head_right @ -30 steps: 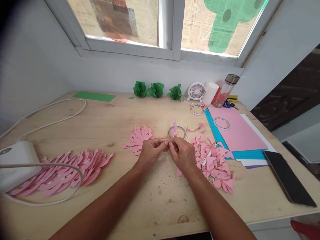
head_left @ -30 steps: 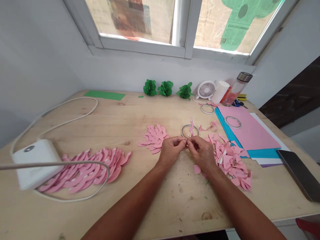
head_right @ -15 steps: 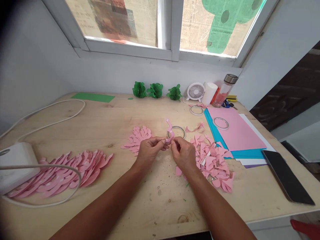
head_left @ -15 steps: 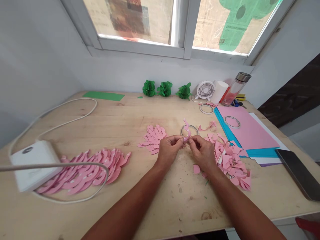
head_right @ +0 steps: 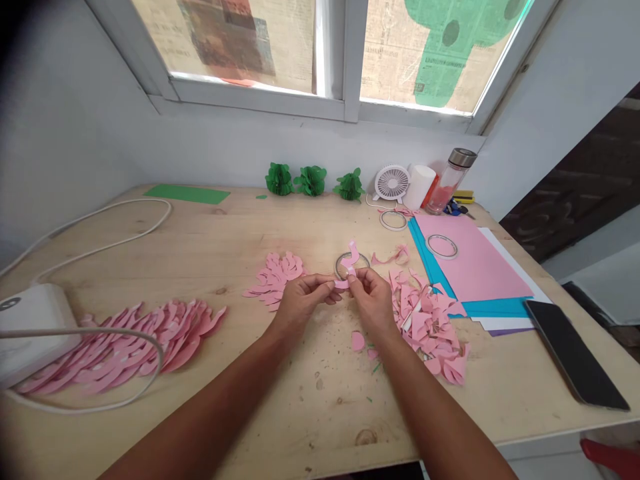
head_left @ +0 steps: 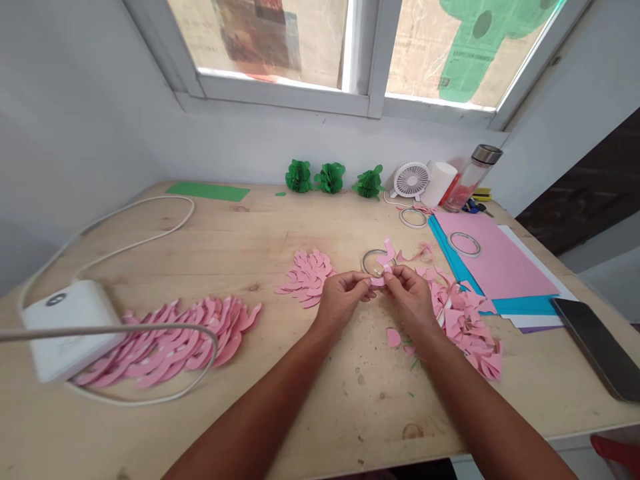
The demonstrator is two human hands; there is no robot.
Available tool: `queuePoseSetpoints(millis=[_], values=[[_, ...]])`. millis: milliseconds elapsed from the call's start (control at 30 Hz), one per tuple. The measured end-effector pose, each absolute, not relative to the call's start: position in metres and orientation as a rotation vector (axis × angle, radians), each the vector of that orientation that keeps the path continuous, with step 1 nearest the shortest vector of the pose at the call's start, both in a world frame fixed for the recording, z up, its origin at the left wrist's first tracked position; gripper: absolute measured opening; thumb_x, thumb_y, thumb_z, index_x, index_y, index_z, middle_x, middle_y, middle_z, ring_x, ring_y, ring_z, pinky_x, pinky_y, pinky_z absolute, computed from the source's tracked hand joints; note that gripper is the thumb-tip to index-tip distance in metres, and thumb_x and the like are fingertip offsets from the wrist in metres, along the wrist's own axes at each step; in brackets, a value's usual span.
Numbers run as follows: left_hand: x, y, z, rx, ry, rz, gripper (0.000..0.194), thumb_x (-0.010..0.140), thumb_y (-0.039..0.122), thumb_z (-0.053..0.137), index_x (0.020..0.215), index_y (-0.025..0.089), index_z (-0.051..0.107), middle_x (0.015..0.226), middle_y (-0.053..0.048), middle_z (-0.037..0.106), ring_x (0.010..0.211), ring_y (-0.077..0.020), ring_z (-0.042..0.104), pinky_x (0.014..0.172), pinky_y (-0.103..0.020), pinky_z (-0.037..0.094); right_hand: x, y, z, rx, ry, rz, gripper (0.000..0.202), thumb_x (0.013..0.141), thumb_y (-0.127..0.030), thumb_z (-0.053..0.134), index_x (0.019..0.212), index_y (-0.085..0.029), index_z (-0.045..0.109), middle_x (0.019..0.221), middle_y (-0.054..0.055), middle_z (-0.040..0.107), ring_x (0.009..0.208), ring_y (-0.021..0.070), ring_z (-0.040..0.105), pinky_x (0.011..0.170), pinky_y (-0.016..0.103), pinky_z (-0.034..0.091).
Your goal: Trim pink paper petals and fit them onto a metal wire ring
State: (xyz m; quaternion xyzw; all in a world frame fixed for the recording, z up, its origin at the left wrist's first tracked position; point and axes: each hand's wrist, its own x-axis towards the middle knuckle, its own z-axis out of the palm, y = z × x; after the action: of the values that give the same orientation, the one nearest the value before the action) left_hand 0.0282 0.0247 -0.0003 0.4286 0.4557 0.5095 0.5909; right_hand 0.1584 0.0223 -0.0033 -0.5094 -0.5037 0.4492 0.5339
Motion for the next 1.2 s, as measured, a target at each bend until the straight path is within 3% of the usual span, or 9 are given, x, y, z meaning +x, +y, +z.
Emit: queuePoseSetpoints(millis=[1200], values=[[0.024, 0.027, 0.0002, 1.087, 1.0, 1.081, 0.016, 0.066, 0.028, 0.063, 0.06, 0.014, 0.06, 0.054, -0.002, 0.062, 0.049, -0.0104, 0.055, 0.052, -0.023, 0.044, 0.1602, 0.0199, -0.0021, -1.243, -1.355, 0.984, 0.021, 0.08, -0.035, 0.053, 0.071, -0.016, 0.057, 0.06, -0.002, 0.051, 0.055, 0.0098, 0.045, 0.051, 0.021, 0.035]])
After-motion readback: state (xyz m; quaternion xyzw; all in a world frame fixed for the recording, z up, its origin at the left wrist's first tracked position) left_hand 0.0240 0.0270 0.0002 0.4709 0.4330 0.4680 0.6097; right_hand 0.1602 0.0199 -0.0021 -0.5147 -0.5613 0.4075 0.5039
